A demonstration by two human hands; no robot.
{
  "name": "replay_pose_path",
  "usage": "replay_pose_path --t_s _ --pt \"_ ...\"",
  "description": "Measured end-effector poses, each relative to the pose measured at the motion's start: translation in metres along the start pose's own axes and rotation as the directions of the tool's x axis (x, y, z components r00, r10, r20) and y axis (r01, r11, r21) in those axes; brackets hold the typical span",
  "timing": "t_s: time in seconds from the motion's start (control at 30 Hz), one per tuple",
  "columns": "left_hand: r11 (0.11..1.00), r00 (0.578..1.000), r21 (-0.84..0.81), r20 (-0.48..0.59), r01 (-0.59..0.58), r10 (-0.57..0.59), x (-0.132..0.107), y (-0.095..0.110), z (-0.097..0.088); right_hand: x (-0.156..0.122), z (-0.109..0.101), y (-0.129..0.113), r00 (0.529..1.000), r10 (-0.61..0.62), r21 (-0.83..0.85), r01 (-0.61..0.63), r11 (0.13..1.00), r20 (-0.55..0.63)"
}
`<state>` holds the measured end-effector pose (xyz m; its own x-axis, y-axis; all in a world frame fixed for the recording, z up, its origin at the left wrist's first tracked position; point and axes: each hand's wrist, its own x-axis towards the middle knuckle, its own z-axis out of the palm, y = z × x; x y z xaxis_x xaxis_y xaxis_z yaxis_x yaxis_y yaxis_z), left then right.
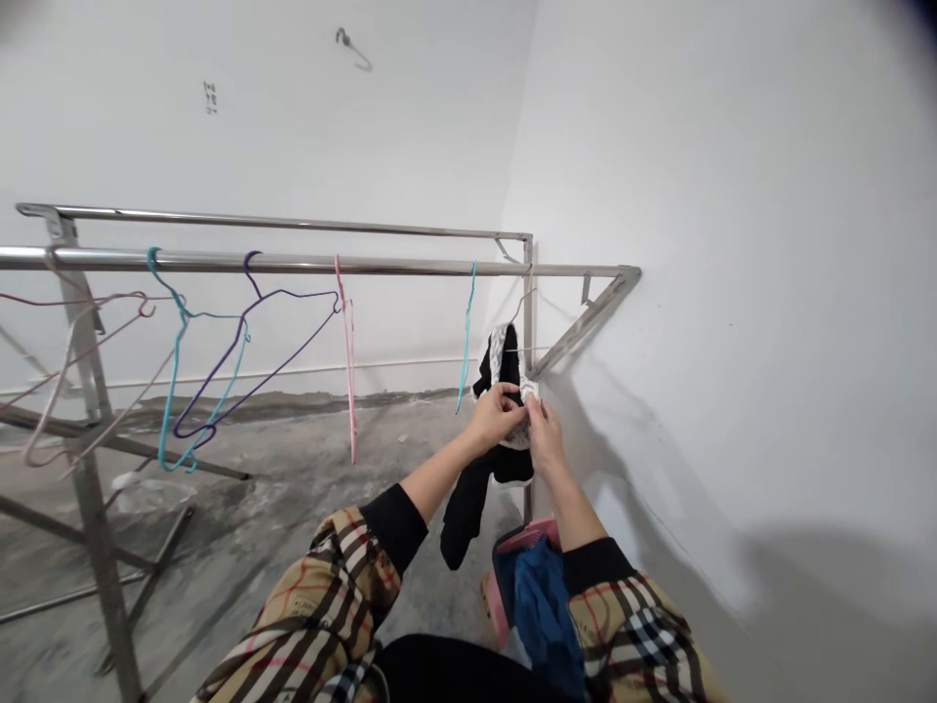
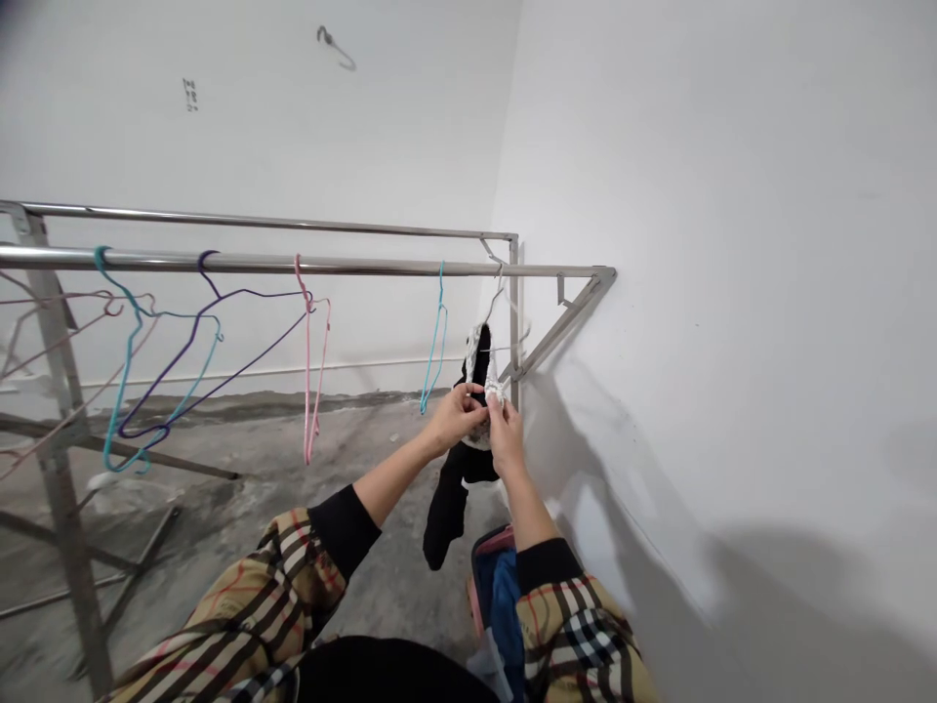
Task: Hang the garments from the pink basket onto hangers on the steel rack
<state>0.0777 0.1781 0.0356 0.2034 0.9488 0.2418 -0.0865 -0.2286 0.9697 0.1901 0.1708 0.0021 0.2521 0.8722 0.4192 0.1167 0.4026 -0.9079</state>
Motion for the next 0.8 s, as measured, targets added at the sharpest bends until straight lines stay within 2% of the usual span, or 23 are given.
replay_pose_path --t_s 0.1,0.23,0.33,0.43,0.47,0.53,0.6,0.63,0.7,0.8 --pt "0.999 0.999 0.029 0.034 0.024 -0.025 -0.007 -0.015 0.003 -0.004 0.001 -0.002 0.982 0.178 0.088 -0.172 0.981 -0.065" --pt "0.994 0.986 -0.039 0.136 0.104 -0.098 -0.029 -0.034 0.003 -0.027 -0.002 0.005 0.947 0.308 0.188 -0.286 0.939 -0.094" --pt "0.977 0.960 -0.094 0.227 0.191 -0.166 -0.059 -0.055 -0.003 -0.056 -0.009 0.010 0.904 0.425 0.296 -0.394 0.870 -0.046" --pt "0.965 0.935 -0.054 0.266 0.257 -0.234 -0.095 -0.084 -0.014 -0.085 -0.018 0.008 0.859 0.512 0.366 -0.485 0.794 0.029" --pt "0.965 0.927 0.014 0.276 0.261 -0.255 -0.107 -0.094 -0.018 -0.093 -0.020 0.006 0.845 0.532 0.388 -0.507 0.769 0.049" --pt "0.932 0.915 0.290 0.270 0.219 -0.299 -0.131 -0.111 -0.026 -0.108 -0.025 -0.002 0.817 0.571 0.418 -0.549 0.723 0.085" --pt "0.810 0.916 0.563 0.219 0.163 -0.336 -0.151 -0.123 -0.034 -0.117 -0.028 -0.011 0.785 0.609 0.431 -0.590 0.683 0.109" --pt "0.747 0.919 0.647 0.185 0.152 -0.348 -0.159 -0.126 -0.038 -0.121 -0.029 -0.016 0.771 0.625 0.432 -0.608 0.666 0.122" --pt "0.683 0.924 0.710 0.122 0.174 -0.362 -0.172 -0.131 -0.046 -0.125 -0.032 -0.027 0.753 0.639 0.440 -0.633 0.637 0.157" --pt "0.647 0.930 0.725 0.022 0.238 -0.366 -0.184 -0.135 -0.058 -0.127 -0.036 -0.039 0.761 0.614 0.468 -0.629 0.621 0.208"
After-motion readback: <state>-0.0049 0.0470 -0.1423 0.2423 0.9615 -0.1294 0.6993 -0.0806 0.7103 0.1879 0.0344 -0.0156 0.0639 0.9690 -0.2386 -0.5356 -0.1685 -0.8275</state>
